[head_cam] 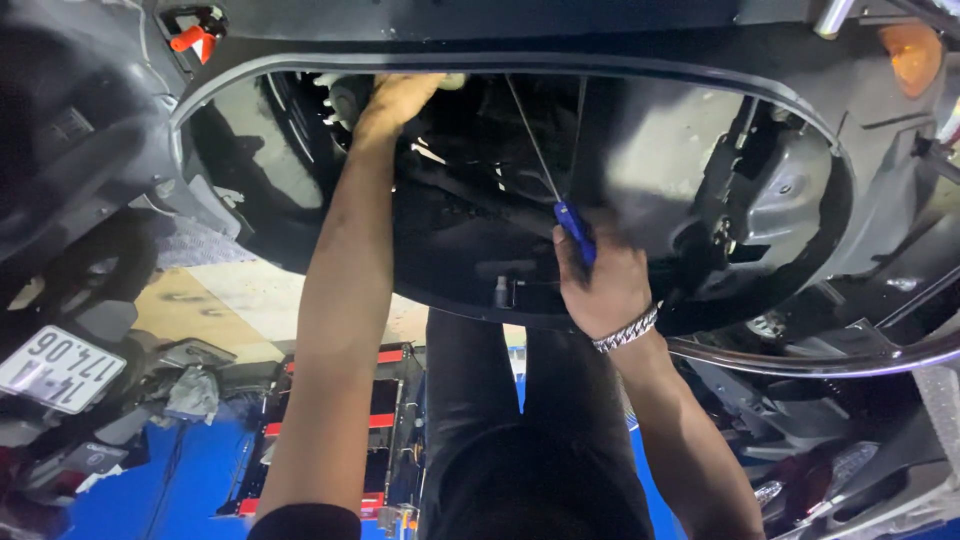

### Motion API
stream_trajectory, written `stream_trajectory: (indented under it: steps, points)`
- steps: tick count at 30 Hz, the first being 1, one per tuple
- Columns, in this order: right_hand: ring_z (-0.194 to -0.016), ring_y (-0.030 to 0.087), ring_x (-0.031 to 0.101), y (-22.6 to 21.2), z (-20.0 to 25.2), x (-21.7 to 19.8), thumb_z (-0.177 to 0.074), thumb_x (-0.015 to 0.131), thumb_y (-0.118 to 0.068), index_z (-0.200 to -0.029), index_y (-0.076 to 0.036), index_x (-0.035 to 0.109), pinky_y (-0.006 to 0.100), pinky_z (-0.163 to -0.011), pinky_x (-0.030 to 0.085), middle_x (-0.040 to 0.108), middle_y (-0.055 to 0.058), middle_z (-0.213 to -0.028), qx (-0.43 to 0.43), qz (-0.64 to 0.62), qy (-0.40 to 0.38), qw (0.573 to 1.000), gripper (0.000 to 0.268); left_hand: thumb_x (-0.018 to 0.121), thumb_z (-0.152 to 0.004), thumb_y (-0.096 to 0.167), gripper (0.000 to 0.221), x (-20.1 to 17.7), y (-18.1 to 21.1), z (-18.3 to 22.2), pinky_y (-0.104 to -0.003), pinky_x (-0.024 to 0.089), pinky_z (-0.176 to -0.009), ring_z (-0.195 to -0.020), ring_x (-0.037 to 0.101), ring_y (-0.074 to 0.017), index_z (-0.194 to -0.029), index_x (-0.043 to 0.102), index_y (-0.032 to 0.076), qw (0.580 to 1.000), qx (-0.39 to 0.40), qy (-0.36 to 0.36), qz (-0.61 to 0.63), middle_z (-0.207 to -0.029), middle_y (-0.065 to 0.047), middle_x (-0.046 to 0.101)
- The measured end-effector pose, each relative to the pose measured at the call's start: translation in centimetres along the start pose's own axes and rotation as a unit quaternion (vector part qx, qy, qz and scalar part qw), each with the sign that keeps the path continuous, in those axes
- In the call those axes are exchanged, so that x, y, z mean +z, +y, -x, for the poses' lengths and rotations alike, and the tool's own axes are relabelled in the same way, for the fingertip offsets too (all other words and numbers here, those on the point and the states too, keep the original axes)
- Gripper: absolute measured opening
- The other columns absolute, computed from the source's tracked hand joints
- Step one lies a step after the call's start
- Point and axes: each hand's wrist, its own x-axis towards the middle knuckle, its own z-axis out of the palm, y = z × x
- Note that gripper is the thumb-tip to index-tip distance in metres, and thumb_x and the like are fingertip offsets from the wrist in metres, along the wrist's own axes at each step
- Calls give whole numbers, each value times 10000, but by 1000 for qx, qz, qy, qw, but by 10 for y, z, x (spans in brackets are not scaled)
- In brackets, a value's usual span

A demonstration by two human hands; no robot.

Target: Dismantling and cleaning a motorcycle carburetor using a screwdriver and a cloth

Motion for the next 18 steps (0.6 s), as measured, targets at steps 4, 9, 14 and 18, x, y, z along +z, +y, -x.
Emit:
stream_trajectory:
  steps: [4, 9, 14, 18]
  points:
    - [-754, 494, 694, -2, 8, -1, -951, 707, -206, -1030, -81, 685, 530, -566, 506, 668, 218, -738, -15, -3, -1, 1000, 150, 628, -779, 711, 656, 3, -5, -4, -445, 528, -924, -1098, 684, -344, -1113, 736, 156, 999, 31, -15, -2, -1141, -94, 748]
    - [-788, 466, 706, 5, 15, 3, -943, 726, -234, -1078, -118, 712, 535, -588, 519, 699, 185, -770, -12, -2, 13, 1000, 179, 666, -780, 694, 624, 11, -13, -8, -439, 526, -919, -1089, 683, -334, -1102, 738, 164, 996, 79, -29, 8, -1122, -86, 751]
    - [-737, 443, 697, 0, 17, 7, -946, 735, -238, -1054, -122, 723, 496, -571, 495, 667, 189, -724, -4, -19, 34, 999, 159, 694, -782, 681, 601, 21, -25, -25, -434, 524, -916, -1083, 683, -327, -1093, 740, 169, 993, 106, -40, 15, -1107, -79, 753]
    - [-705, 468, 681, -7, 15, 8, -943, 739, -199, -1017, -94, 725, 492, -565, 473, 654, 214, -715, -6, -34, 43, 999, 129, 722, -783, 668, 579, 28, -24, -27, -430, 523, -912, -1076, 682, -319, -1085, 742, 175, 989, 138, -44, 27, -1093, -73, 755]
